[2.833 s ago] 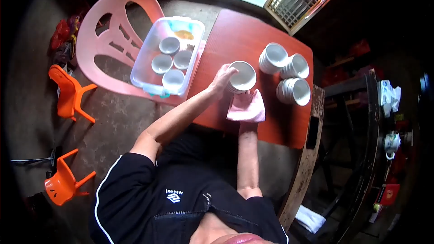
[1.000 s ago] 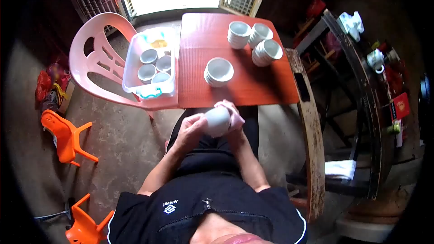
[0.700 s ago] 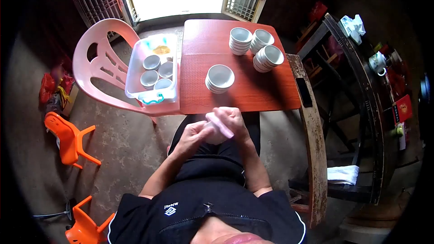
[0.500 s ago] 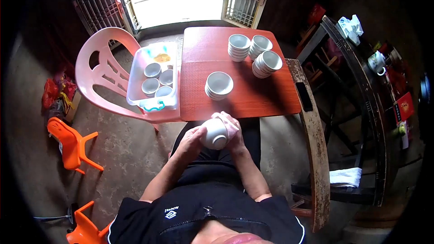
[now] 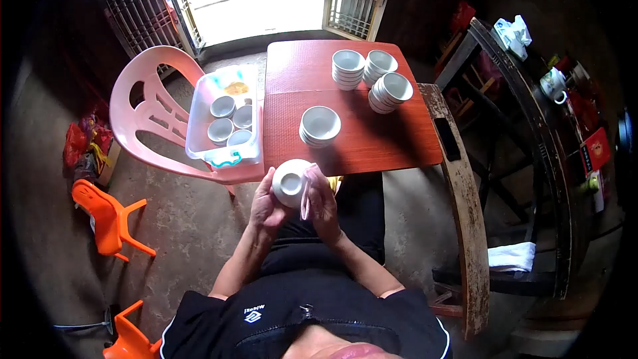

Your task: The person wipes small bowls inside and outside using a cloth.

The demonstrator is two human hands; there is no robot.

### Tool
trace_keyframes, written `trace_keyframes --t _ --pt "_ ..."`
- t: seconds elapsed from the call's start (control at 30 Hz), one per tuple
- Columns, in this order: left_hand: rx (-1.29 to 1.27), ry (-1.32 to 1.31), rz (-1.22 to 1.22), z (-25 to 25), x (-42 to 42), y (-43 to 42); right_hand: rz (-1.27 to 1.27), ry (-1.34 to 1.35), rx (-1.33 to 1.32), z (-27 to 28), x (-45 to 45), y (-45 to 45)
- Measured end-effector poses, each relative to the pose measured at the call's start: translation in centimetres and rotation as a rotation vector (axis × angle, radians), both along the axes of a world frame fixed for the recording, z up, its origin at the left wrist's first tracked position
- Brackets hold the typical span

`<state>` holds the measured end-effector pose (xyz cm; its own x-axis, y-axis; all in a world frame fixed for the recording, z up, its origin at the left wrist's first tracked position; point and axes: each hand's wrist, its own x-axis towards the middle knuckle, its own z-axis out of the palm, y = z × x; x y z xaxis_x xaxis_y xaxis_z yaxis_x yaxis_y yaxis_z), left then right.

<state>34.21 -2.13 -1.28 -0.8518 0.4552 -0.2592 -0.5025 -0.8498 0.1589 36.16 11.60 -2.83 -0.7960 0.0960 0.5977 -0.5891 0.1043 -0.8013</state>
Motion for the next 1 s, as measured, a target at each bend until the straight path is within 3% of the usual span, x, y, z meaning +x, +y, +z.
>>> trace_keyframes --t 0.2,0.27,0.37,0.4,0.43,0.47,0.53,0.63,0.67,0.7,0.77,0.83,0.87,0.9,0.93,1.0 --pt "-0.407 0.363 -0.089 1.3 1.2 -0.9 0.465 -0.339 0.364 6.1 -3.3 3.0" --pt "-0.516 0.337 -0.119 1.3 1.6 -0.6 0.526 -0.443 0.394 6.9 -3.6 3.0" --pt "-0.662 0.313 -0.020 1.5 2.0 0.1 0.511 -0.587 0.082 4.5 -3.9 2.0" --pt "-0.624 0.281 0.005 1.2 2.1 0.2 0.469 -0.625 -0.194 4.2 -3.0 1.6" --pt "-0.657 0.319 0.053 1.0 2.2 0.2 0.315 -0.398 -0.103 3.6 -2.5 1.4" --pt "-0.591 0.302 0.090 1.5 2.2 0.6 0.163 -0.395 -0.116 -3.0 -2.7 1.3" --pt "-0.561 0.320 0.109 2.2 2.1 1.0 0.643 -0.610 -1.136 -1.8 -2.1 0.7" --pt "-0.731 0.462 0.034 1.9 1.9 0.7 0.494 -0.759 -0.425 5.8 -1.8 2.7" --pt "-0.834 0.529 -0.012 1.4 1.8 0.5 0.510 -0.461 -0.246 4.4 -3.4 2.1" --pt "-0.938 0.595 -0.059 1.1 1.8 0.3 0.381 -0.220 0.223 4.4 -3.4 2.9" --pt "-0.967 0.665 0.003 2.7 2.3 0.7 0.473 -0.466 0.220 7.4 -3.0 2.7" --pt "-0.965 0.696 -0.014 3.3 2.5 0.3 0.556 -0.572 -0.281 5.6 -3.2 2.2" --pt "-0.884 0.624 0.024 2.6 2.5 0.4 0.510 -0.398 -0.359 4.3 -3.5 2.7" --pt "-0.855 0.605 0.049 2.2 2.7 0.6 0.247 -0.042 -0.016 2.7 -3.0 2.1" --pt "-0.827 0.588 0.072 2.0 2.7 0.9 -0.169 0.267 0.262 1.5 -2.4 1.4" --pt "-0.781 0.589 0.022 2.0 2.5 0.6 -0.337 0.388 0.428 0.0 -2.8 1.4"
